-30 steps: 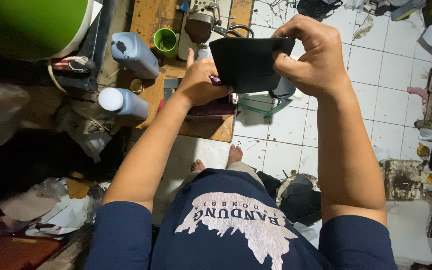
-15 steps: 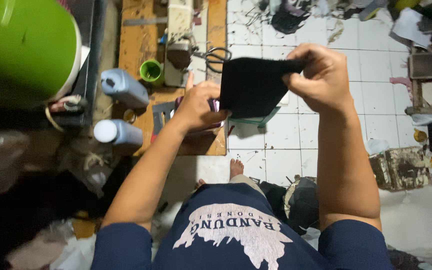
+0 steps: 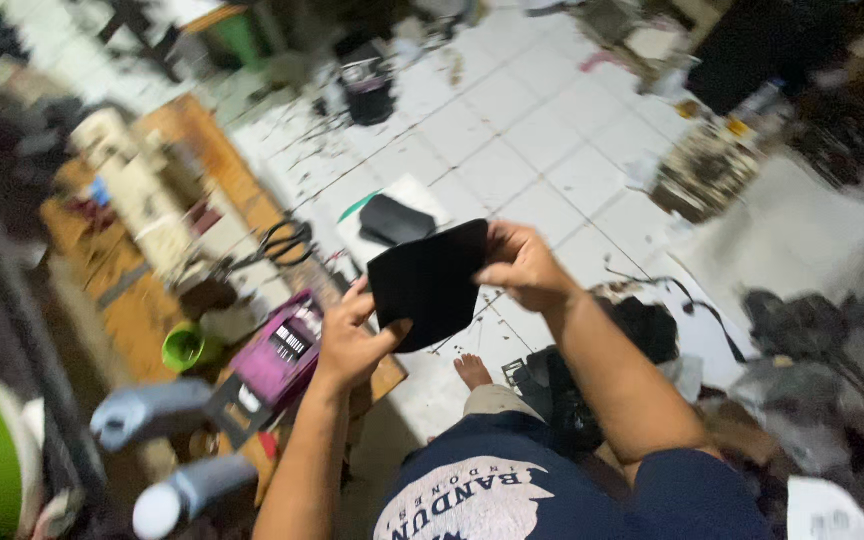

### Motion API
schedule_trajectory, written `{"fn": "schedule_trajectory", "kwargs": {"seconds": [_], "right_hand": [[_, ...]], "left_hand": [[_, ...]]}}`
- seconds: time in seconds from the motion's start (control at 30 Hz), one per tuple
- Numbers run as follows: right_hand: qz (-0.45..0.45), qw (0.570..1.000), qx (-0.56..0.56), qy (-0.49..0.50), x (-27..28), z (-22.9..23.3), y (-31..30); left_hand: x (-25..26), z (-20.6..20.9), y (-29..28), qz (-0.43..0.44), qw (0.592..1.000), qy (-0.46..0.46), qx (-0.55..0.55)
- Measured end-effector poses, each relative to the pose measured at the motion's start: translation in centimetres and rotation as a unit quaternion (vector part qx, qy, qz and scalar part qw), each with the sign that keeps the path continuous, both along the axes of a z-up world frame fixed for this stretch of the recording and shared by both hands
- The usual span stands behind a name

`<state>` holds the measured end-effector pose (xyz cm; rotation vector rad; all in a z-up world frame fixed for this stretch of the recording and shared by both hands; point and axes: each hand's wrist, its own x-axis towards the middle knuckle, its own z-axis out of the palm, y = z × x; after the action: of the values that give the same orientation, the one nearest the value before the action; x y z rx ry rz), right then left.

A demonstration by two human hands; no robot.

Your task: The person holds a piece of black leather over a machine, then moves to hang it on a wire using a clothespin, and repeats the process with another piece of leather.

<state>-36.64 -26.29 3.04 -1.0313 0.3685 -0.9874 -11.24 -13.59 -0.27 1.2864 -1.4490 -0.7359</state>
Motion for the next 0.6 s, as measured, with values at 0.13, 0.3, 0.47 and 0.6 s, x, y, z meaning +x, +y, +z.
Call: {"fn": "schedule_trajectory", "kwargs": {"seconds": [0.13,0.3,0.47,0.6], "right_hand": [[-0.079,0.995,0.057,0.017,-3.5,-3.9,2.4],[-0.203,0.975,0.083,0.045,-7.2,-7.4,3.3],[-0.260,0.960,0.095,0.039,-10.8,-10.8,1.3],[-0.280,0.955,0.073,0.059,-14.1,-12.1,-0.3]], "left_hand": [[-2.8,-2.7,-2.2,-0.039,0.998,0.017,0.041],[-6.4,-4.8,-6.2,-0.091,0.992,0.004,0.083],[-9.5,-7.6,-11.4,-0.151,0.982,0.015,0.112],[-12.2,-2.8,-14.2,-0.192,0.952,0.016,0.239]]}}
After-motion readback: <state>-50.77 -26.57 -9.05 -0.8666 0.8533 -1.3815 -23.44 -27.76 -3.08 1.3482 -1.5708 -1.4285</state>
